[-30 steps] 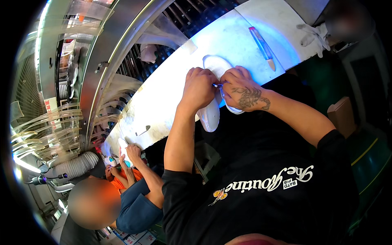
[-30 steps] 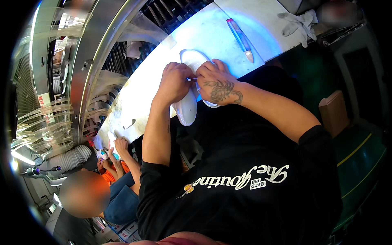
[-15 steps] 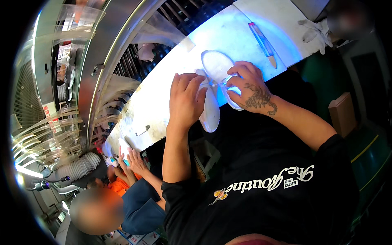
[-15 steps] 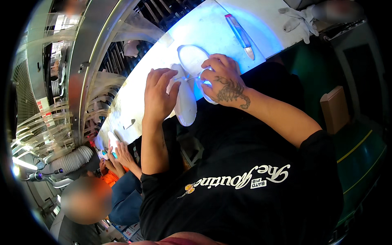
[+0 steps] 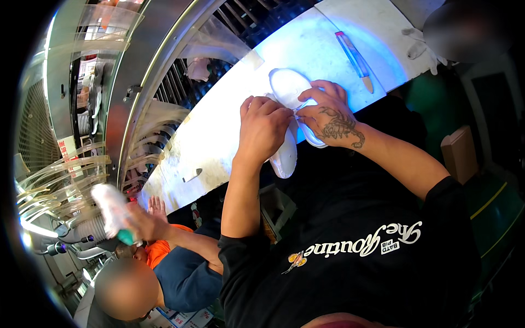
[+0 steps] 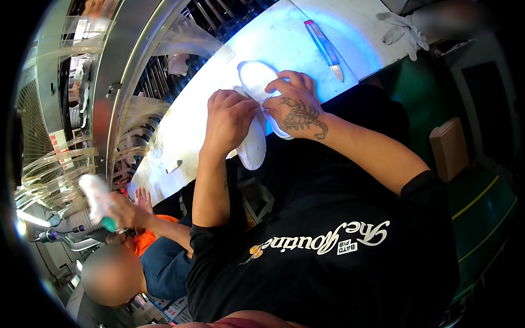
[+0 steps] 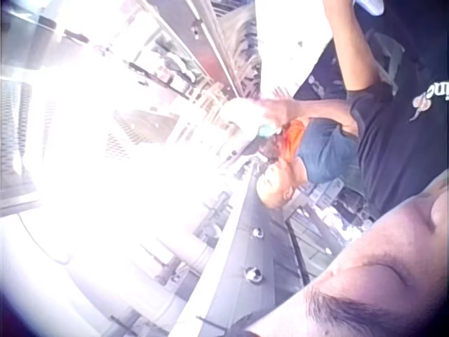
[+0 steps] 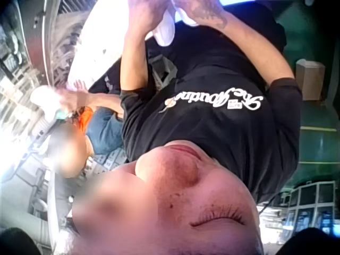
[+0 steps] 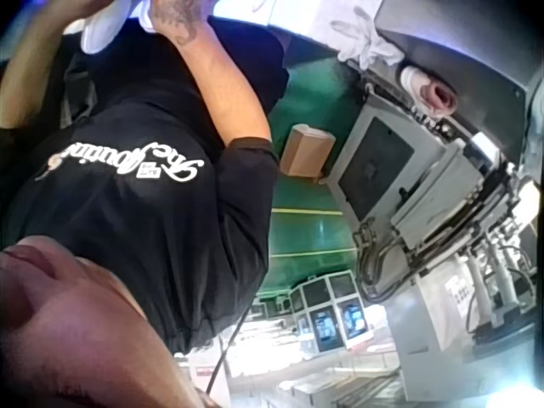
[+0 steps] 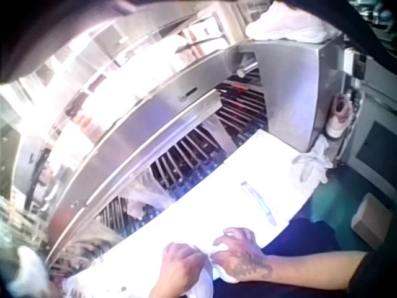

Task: The person inserts a blue plastic shoe tree into a white sneaker and places it on a conveyor belt. They then retrieve another white sneaker from the belt and insert a white mesh insole into it, pressing it down to fit.

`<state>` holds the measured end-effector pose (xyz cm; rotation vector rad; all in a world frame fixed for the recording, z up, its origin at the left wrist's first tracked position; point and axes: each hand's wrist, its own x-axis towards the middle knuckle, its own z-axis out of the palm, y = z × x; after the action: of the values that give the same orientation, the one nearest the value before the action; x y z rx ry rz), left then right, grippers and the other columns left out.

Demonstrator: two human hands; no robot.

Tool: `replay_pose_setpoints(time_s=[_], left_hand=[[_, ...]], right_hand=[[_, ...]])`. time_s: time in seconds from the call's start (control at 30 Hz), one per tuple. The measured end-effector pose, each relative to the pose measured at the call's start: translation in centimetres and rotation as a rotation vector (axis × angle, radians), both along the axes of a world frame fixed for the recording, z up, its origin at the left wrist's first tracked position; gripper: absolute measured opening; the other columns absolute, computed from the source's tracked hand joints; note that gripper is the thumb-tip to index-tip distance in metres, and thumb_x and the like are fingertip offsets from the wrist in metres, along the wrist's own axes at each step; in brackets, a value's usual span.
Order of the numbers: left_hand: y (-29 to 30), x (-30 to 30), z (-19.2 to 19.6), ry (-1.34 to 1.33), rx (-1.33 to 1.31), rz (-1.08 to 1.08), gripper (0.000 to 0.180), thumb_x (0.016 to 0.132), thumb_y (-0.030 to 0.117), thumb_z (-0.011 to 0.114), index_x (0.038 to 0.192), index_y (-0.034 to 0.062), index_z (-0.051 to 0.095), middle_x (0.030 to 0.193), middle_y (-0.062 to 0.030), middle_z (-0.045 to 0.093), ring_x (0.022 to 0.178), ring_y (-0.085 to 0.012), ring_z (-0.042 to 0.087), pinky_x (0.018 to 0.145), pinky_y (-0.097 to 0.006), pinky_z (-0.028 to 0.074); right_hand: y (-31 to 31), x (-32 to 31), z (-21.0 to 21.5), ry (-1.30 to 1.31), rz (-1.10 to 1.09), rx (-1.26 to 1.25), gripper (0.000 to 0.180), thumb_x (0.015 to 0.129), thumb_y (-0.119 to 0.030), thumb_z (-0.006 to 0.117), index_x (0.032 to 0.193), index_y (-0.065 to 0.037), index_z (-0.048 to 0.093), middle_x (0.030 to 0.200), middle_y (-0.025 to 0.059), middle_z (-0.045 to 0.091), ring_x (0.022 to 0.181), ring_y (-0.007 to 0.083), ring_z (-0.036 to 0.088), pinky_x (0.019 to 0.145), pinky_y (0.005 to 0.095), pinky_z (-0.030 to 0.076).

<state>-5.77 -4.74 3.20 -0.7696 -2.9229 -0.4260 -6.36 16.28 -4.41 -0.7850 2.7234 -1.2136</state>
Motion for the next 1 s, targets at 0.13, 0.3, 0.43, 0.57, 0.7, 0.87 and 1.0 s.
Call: replay_pose_setpoints(time_s=[0.13,0.3,0.43,0.57,0.7,0.87,1.0], left_hand=[[-0.4,0.1,0.0,-0.057,0.027,0.007,0.017,0.082,0.008,0.082,0.098,0.0124,0.082,0.092,-0.0052,0.071,0.102,-0.0307,0.062,0.101,-0.046,0.045],[-0.5,0.0,0.0,-0.147,0.012,0.031,0.013,0.085,0.012,0.080,0.098,0.0120,0.082,0.097,-0.0072,0.070,0.109,-0.0314,0.062,0.112,-0.050,0.040],[-0.5,-0.2,0.3,-0.187,0.000,0.029,0.012,0.085,0.012,0.079,0.097,0.0117,0.081,0.096,-0.0073,0.069,0.109,-0.0316,0.061,0.112,-0.050,0.039],[-0.3,-0.4,0.4,-0.189,-0.043,0.014,0.011,0.087,0.013,0.078,0.097,0.0115,0.081,0.096,-0.0076,0.069,0.109,-0.0320,0.061,0.112,-0.051,0.039],[-0.3,-0.9,0.4,-0.140,-0.063,-0.063,0.011,0.087,0.011,0.078,0.098,0.0095,0.080,0.094,-0.0092,0.068,0.104,-0.0328,0.061,0.106,-0.048,0.042],[-0.2,-0.8,0.6,-0.172,-0.102,-0.079,0.009,0.092,0.011,0.075,0.099,0.0090,0.079,0.099,-0.0104,0.069,0.107,-0.0325,0.060,0.110,-0.050,0.039],[-0.2,-0.8,0.6,-0.212,-0.103,-0.078,0.010,0.092,0.012,0.074,0.101,0.0096,0.079,0.102,-0.0104,0.068,0.112,-0.0327,0.058,0.112,-0.052,0.036]], right_hand=[[0.0,0.0,0.0,-0.012,-0.011,-0.027,0.014,0.091,-0.021,0.083,0.105,-0.018,0.085,0.139,0.0019,0.063,0.148,0.0300,0.040,0.122,0.0529,0.024],[0.2,0.0,-0.9,0.035,-0.032,-0.080,0.011,0.091,-0.025,0.082,0.099,-0.017,0.083,0.137,0.0010,0.064,0.147,0.0295,0.042,0.122,0.0525,0.024],[0.3,-0.1,-1.0,0.045,-0.033,-0.101,0.013,0.090,-0.028,0.082,0.095,-0.017,0.083,0.134,0.0006,0.066,0.145,0.0288,0.043,0.121,0.0529,0.024],[0.0,-0.1,-0.8,0.060,-0.040,-0.094,0.015,0.088,-0.030,0.081,0.094,-0.017,0.084,0.131,-0.0002,0.068,0.143,0.0270,0.045,0.120,0.0540,0.025],[0.1,-0.1,-0.7,0.074,-0.029,-0.074,0.015,0.088,-0.029,0.080,0.095,-0.016,0.084,0.130,0.0004,0.067,0.142,0.0282,0.044,0.119,0.0554,0.025],[0.3,-0.1,-0.6,0.060,-0.002,-0.070,0.014,0.089,-0.027,0.083,0.096,-0.015,0.083,0.135,0.0037,0.064,0.146,0.0317,0.041,0.121,0.0546,0.024],[0.3,-0.1,-0.5,0.069,0.008,-0.066,0.014,0.089,-0.027,0.082,0.097,-0.015,0.083,0.136,0.0039,0.063,0.146,0.0316,0.040,0.121,0.0546,0.023]])
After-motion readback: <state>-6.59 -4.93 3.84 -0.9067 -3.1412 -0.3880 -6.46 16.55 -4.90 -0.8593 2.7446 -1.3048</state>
